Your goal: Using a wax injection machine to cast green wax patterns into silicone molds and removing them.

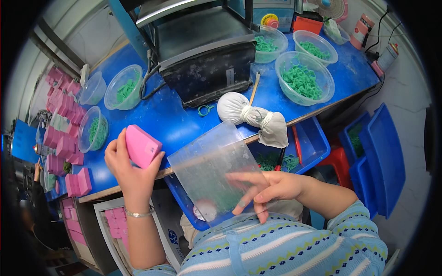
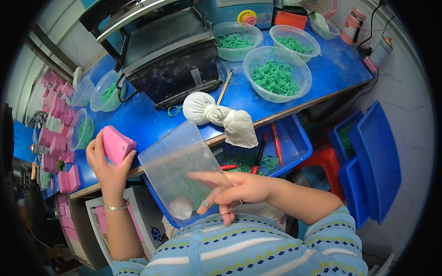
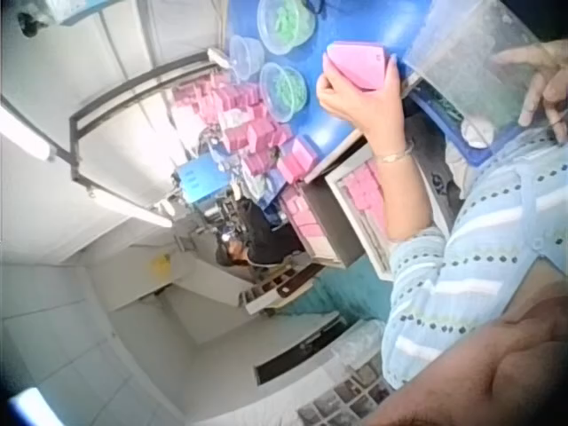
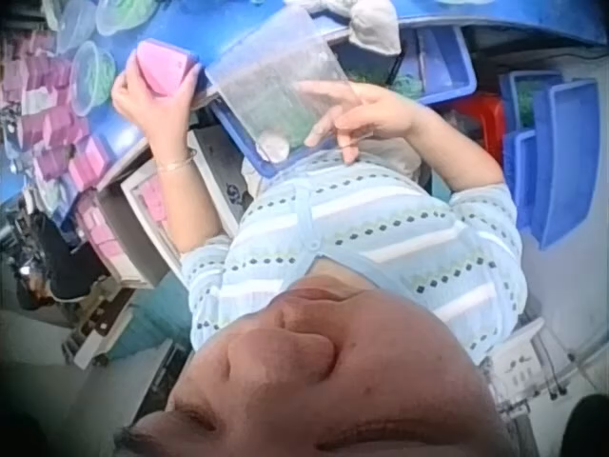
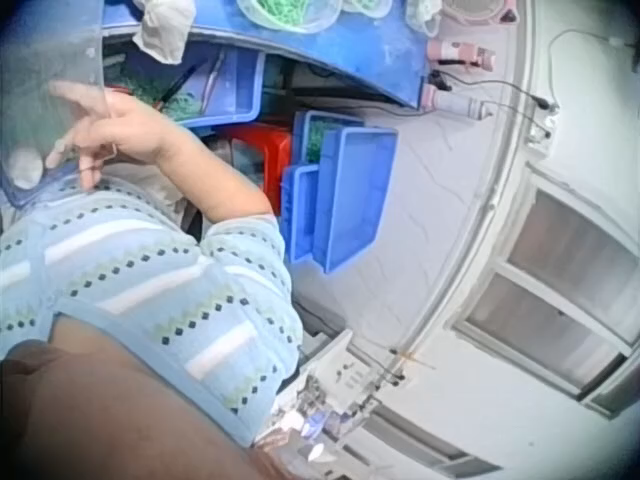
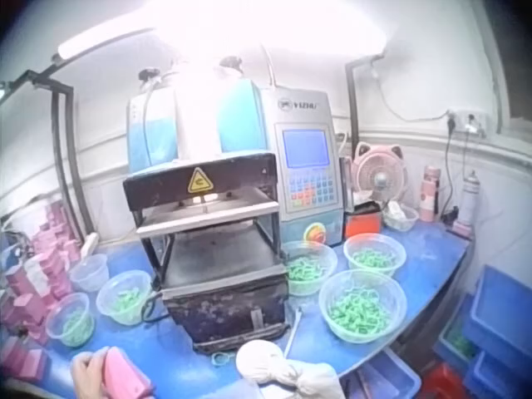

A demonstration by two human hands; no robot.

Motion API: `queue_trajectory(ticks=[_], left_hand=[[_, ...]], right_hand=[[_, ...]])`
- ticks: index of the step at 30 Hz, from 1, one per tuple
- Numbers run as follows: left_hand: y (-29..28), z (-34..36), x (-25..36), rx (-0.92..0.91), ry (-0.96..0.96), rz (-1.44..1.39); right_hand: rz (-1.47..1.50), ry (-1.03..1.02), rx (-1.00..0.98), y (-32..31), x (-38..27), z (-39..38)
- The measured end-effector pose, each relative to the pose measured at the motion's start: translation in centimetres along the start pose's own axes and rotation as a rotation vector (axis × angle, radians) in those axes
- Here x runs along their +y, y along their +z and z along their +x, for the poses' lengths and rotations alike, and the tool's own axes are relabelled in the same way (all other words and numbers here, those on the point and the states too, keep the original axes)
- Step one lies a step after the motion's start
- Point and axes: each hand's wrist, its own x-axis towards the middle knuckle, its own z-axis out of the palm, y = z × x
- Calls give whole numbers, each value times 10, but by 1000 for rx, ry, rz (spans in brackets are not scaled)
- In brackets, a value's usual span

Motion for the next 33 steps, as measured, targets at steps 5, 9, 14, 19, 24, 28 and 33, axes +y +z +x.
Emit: queue_trajectory(ticks=[5, 9, 14, 19, 24, 28, 33], left_hand=[[-12, -36, 50, 159, 258, -458], [-7, -41, 64, -43, 602, 52], [-5, -50, 58, 135, 638, -110], [2, -51, 57, 294, 689, -193], [-2, -38, 52, -26, 475, -187], [9, -20, 2, 93, 212, -82], [23, -10, -24, -162, -26, 24]], right_hand=[[35, 31, -21, 3, 13, 7], [-180, -51, -25, -3, 27, 8], [-400, -87, -34, -8, 37, 8], [-572, -183, -16, -4, 33, 8], [-287, -41, 71, 16, 16, -2], [161, -113, -22, 33, -32, -15], [186, -414, -193, 50, -93, -22]])
